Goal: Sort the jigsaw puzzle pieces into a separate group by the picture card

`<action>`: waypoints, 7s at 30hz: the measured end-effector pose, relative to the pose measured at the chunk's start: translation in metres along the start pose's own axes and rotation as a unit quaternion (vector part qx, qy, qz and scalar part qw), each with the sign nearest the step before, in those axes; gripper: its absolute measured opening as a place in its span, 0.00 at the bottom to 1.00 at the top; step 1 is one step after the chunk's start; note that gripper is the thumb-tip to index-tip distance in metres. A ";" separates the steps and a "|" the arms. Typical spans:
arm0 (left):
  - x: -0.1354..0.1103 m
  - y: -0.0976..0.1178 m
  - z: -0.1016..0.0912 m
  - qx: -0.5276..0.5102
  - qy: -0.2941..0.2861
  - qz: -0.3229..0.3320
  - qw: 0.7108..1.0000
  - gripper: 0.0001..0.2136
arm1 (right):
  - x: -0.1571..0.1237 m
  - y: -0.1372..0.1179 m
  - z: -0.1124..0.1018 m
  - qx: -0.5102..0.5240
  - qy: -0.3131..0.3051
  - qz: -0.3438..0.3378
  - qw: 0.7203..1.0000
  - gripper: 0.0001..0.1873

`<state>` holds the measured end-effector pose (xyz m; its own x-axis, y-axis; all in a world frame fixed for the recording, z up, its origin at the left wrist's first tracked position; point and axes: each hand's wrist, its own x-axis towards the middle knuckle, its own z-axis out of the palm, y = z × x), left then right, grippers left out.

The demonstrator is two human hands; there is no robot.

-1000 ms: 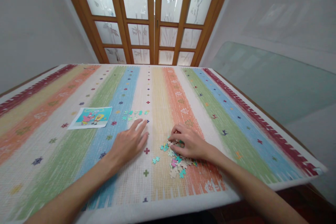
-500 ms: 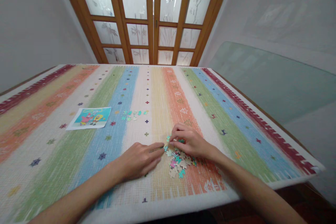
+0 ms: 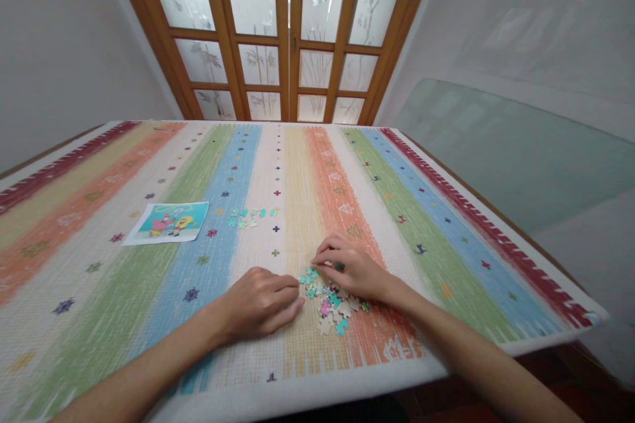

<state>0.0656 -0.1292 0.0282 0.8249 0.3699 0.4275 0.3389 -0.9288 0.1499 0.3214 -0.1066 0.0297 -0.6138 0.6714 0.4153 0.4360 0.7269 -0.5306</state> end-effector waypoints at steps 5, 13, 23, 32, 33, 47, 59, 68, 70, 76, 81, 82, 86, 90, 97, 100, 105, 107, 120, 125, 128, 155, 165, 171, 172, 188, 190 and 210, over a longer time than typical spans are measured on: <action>0.000 -0.002 0.003 0.006 -0.024 -0.001 1.000 0.15 | -0.001 0.004 0.001 -0.063 0.004 0.052 0.997 0.06; 0.000 -0.001 0.003 -0.046 -0.023 0.003 0.999 0.15 | -0.001 0.002 0.001 -0.085 -0.013 0.041 0.995 0.09; 0.002 -0.005 0.000 0.030 -0.046 -0.021 0.998 0.16 | 0.002 -0.006 0.000 -0.086 -0.049 0.022 0.995 0.14; 0.001 -0.008 -0.001 0.105 -0.104 -0.061 0.987 0.22 | 0.002 -0.003 -0.003 -0.078 -0.031 0.028 0.996 0.12; 0.001 -0.009 -0.001 0.113 -0.101 -0.066 0.986 0.22 | 0.002 -0.003 -0.002 -0.077 -0.031 0.028 0.996 0.12; 0.001 -0.009 0.004 0.081 -0.099 -0.113 0.985 0.22 | 0.001 -0.003 -0.002 -0.087 -0.033 0.023 0.995 0.10; -0.005 -0.022 0.004 0.148 -0.105 -0.300 0.937 0.24 | 0.001 -0.005 -0.002 -0.076 -0.033 0.012 0.997 0.11; 0.000 -0.025 0.005 0.174 -0.117 -0.370 0.905 0.26 | 0.003 -0.007 -0.002 -0.078 -0.037 0.009 0.996 0.12; 0.002 -0.025 0.005 0.183 -0.122 -0.376 0.900 0.26 | 0.003 -0.007 -0.002 -0.079 -0.037 0.009 0.996 0.12; 0.002 -0.027 0.008 0.200 -0.100 -0.367 0.903 0.27 | 0.002 -0.008 -0.001 -0.077 -0.041 0.009 0.996 0.12; 0.002 -0.029 0.010 0.186 -0.084 -0.374 0.905 0.27 | 0.002 -0.008 -0.001 -0.078 -0.039 0.008 0.996 0.12; 0.002 -0.029 0.010 0.185 -0.078 -0.372 0.906 0.27 | 0.002 -0.008 -0.001 -0.078 -0.041 0.009 0.996 0.12; 0.002 -0.029 0.010 0.186 -0.068 -0.369 0.908 0.26 | 0.002 -0.008 -0.002 -0.080 -0.042 0.008 0.996 0.11; 0.004 -0.027 0.007 0.187 -0.086 -0.377 0.903 0.25 | 0.002 -0.008 -0.001 -0.080 -0.041 0.003 0.996 0.11; 0.004 -0.026 0.006 0.190 -0.105 -0.407 0.887 0.28 | 0.002 -0.007 -0.002 -0.074 -0.039 0.004 0.996 0.12; 0.005 -0.026 0.005 0.173 -0.120 -0.417 0.884 0.28 | 0.001 -0.006 -0.001 -0.075 -0.031 0.002 0.997 0.12; 0.007 -0.024 0.004 0.171 -0.132 -0.430 0.876 0.27 | 0.000 0.000 -0.003 -0.103 0.018 0.025 0.994 0.10; 0.006 -0.024 0.004 0.168 -0.130 -0.430 0.878 0.27 | -0.001 0.003 -0.005 -0.115 0.036 0.043 0.992 0.09; 0.000 -0.018 0.006 0.138 -0.045 -0.246 0.958 0.21 | 0.000 0.007 -0.019 -0.103 -0.041 0.086 0.990 0.02; 0.002 -0.009 0.003 0.092 -0.085 -0.090 0.988 0.21 | 0.000 0.006 -0.019 -0.104 -0.059 0.098 0.988 0.02; 0.002 -0.006 0.003 0.087 -0.106 -0.036 0.990 0.22 | 0.000 0.006 -0.020 -0.092 -0.071 0.104 0.988 0.04; 0.002 -0.008 0.003 0.031 -0.070 0.017 0.997 0.19 | 0.001 0.001 -0.015 0.032 -0.103 0.038 0.993 0.10; 0.002 -0.007 0.001 0.034 -0.076 0.014 0.996 0.18 | -0.002 0.009 -0.010 0.025 -0.075 0.050 0.996 0.21; 0.001 -0.008 0.002 0.036 -0.088 0.012 0.995 0.18 | -0.001 0.009 -0.014 0.020 -0.050 0.068 0.996 0.18; 0.001 -0.008 0.002 0.034 -0.090 0.012 0.995 0.18 | -0.001 0.009 -0.014 0.015 -0.044 0.068 0.997 0.17; 0.006 -0.004 0.002 0.029 -0.123 -0.029 0.992 0.22 | 0.001 0.000 -0.019 -0.032 -0.068 0.149 0.986 0.05; 0.007 -0.003 0.005 0.027 -0.127 -0.034 0.991 0.24 | 0.001 -0.002 -0.017 -0.026 -0.074 0.159 0.984 0.06; 0.007 -0.003 0.006 0.018 -0.138 -0.040 0.989 0.29 | 0.000 0.004 -0.013 0.064 -0.116 0.182 0.974 0.05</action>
<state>0.0735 -0.1233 0.0252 0.8852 0.4386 0.1552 0.4197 -0.8968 0.1401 0.3313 -0.1017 0.0373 -0.5730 0.8195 0.0116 0.5760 0.4128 -0.7056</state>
